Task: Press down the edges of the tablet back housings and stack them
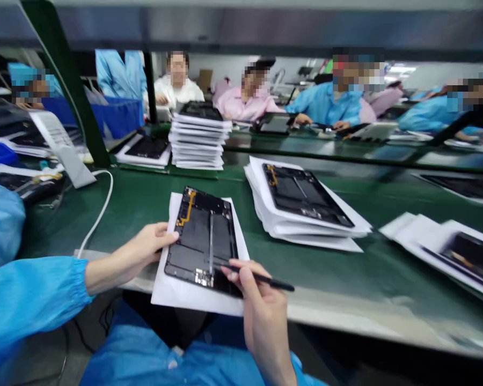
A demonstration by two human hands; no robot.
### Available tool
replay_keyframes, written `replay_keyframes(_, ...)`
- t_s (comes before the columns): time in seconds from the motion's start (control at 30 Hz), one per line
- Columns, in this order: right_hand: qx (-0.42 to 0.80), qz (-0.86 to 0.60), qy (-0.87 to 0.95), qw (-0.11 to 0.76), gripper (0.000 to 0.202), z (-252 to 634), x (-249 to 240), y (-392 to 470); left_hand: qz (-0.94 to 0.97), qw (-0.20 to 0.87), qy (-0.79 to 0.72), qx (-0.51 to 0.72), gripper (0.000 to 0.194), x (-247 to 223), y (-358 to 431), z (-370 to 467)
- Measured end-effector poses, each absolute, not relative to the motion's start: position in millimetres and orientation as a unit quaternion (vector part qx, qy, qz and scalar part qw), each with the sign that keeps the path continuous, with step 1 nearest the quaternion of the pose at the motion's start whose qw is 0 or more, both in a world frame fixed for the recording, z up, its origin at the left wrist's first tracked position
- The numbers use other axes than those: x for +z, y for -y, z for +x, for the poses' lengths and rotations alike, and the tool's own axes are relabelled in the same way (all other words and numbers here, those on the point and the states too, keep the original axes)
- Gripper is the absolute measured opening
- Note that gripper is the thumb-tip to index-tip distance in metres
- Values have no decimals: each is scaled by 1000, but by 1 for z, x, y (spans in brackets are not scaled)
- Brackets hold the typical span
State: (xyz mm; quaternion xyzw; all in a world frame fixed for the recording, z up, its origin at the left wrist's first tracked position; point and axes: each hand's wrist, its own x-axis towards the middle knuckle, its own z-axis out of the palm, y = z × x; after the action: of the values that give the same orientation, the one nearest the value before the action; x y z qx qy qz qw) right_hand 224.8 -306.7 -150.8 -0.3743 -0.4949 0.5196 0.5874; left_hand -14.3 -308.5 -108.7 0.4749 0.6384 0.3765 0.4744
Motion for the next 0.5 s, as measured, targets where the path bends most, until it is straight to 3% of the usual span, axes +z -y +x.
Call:
replay_keyframes(0.1,502,-349,581,537,26,227,-150,300,534,337,-685,362,33,-108,277,-49)
replay_keyframes(0.23,391,-275,717,508,20,238,-128,273,558,135,-730,372,19,-64,235,-124)
replay_keyframes(0.37,334,-208,779,488,18,239,-111,234,521,-26,-761,384,29,-13,198,-186)
replay_keyframes(0.5,326,-239,796,450,22,229,-124,204,443,-111,-796,397,36,3,142,-222)
